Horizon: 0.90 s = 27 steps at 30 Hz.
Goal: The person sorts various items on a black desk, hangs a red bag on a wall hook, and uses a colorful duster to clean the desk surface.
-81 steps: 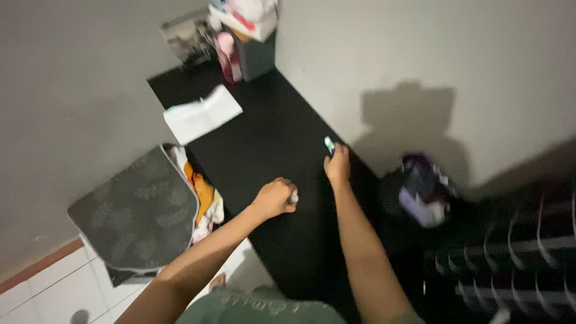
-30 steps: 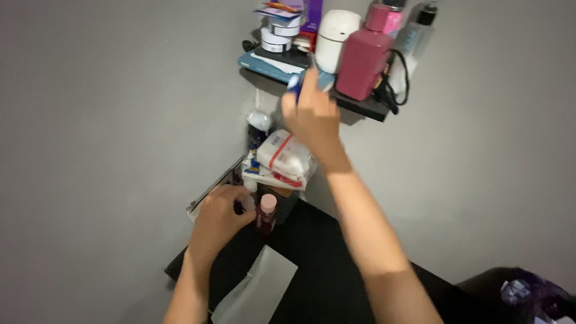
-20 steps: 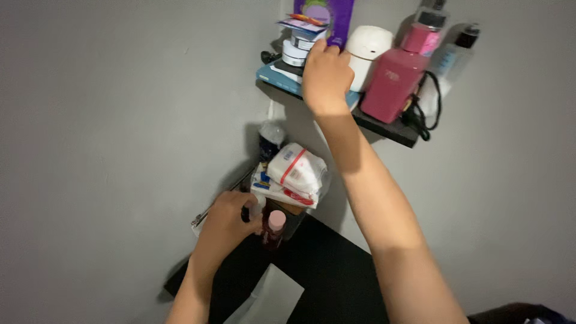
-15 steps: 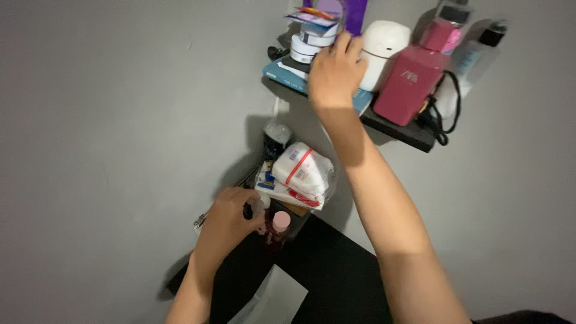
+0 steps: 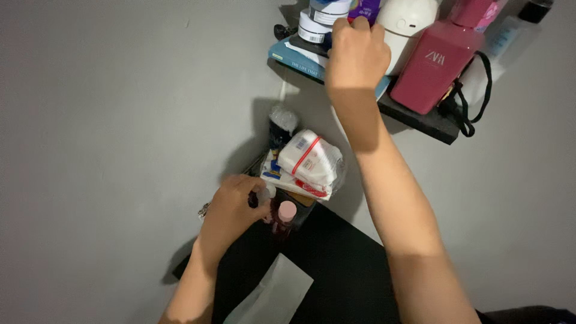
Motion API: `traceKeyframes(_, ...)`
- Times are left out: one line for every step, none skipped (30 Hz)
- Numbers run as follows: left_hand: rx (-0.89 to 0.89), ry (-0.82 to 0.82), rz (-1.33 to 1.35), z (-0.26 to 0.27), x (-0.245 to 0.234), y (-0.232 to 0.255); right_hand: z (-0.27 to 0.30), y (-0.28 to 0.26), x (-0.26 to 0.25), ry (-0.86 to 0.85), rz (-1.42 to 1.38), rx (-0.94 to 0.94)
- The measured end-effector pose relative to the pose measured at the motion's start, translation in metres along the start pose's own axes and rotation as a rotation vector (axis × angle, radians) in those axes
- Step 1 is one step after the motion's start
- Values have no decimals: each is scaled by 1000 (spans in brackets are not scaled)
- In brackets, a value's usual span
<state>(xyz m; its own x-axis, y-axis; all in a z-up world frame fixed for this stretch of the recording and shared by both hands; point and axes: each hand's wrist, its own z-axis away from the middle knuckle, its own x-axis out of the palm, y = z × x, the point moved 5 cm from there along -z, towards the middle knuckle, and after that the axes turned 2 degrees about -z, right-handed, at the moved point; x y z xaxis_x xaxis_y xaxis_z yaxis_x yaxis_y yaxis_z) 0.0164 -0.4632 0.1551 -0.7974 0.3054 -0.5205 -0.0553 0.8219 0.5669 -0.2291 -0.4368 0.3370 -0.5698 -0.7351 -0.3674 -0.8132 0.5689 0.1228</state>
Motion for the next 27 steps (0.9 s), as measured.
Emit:
traceKeyframes(14,7,-2,0,0,2,2,0,-2,-33,-6,21)
traceKeyframes(12,7,-3,0,-1,2,3,0,-3,-64,-12,42)
traceKeyframes(13,-15,0,0,0,3,4,0,-4,-65,-13,42)
traceKeyframes(15,-35,2,1,1,5,6,0,-7,-47,-30,28)
traceKeyframes(13,-35,1,2,1,6,8,1,-10,-29,-46,14)
traceKeyframes(-32,-67,-19,3,3,5,10,2,-12,-29,-48,15)
traceKeyframes(-78,-99,-39,4,4,4,11,4,-15,-12,-65,3)
traceKeyframes(-79,-100,-42,5,4,4,13,4,-18,5,-83,-10)
traceKeyframes(-22,-58,-28,4,1,7,15,6,-21,5,-86,-8)
traceKeyframes(35,-14,-14,5,-1,10,16,8,-23,-32,-105,-22)
traceKeyframes(34,-12,-16,6,-2,10,17,8,-25,-69,-124,-36)
traceKeyframes(21,-11,-17,7,-2,10,17,9,-28,-69,-126,-37)
traceKeyframes(8,-9,-17,8,-3,10,18,10,-29,-103,-156,-23)
traceKeyframes(7,-7,-18,9,-3,11,19,11,-29,-137,-184,-10)
traceKeyframes(18,0,-19,9,-3,12,19,10,-31,-136,-186,-12)
traceKeyframes(30,7,-20,9,-3,14,19,10,-35,-92,-196,-36)
traceKeyframes(31,9,-21,9,-4,16,19,9,-39,-49,-206,-59)
traceKeyframes(10,-18,-22,10,-3,16,18,9,-39,-48,-207,-58)
traceKeyframes(-11,-46,-22,10,-3,16,16,10,-38,-99,-191,-48)
traceKeyframes(-11,-46,-24,11,-3,18,16,11,-36,-150,-175,-36)
traceKeyframes(6,-25,-37,11,-4,21,18,12,-38,-150,-175,-35)
traceKeyframes(23,-2,-49,12,-6,23,21,13,-41,-148,-157,-56)
traceKeyframes(23,-1,-48,12,-7,24,23,13,-44,-146,-138,-77)
traceKeyframes(8,-10,-48,12,-8,24,22,14,-45,-145,-138,-79)
traceKeyframes(-7,-19,-47,13,-8,23,22,16,-46,-153,-163,-77)
traceKeyframes(-7,-18,-47,13,-8,24,23,17,-46,-162,-188,-73)
traceKeyframes(10,-2,-49,13,-8,26,23,17,-46,-162,-188,-74)
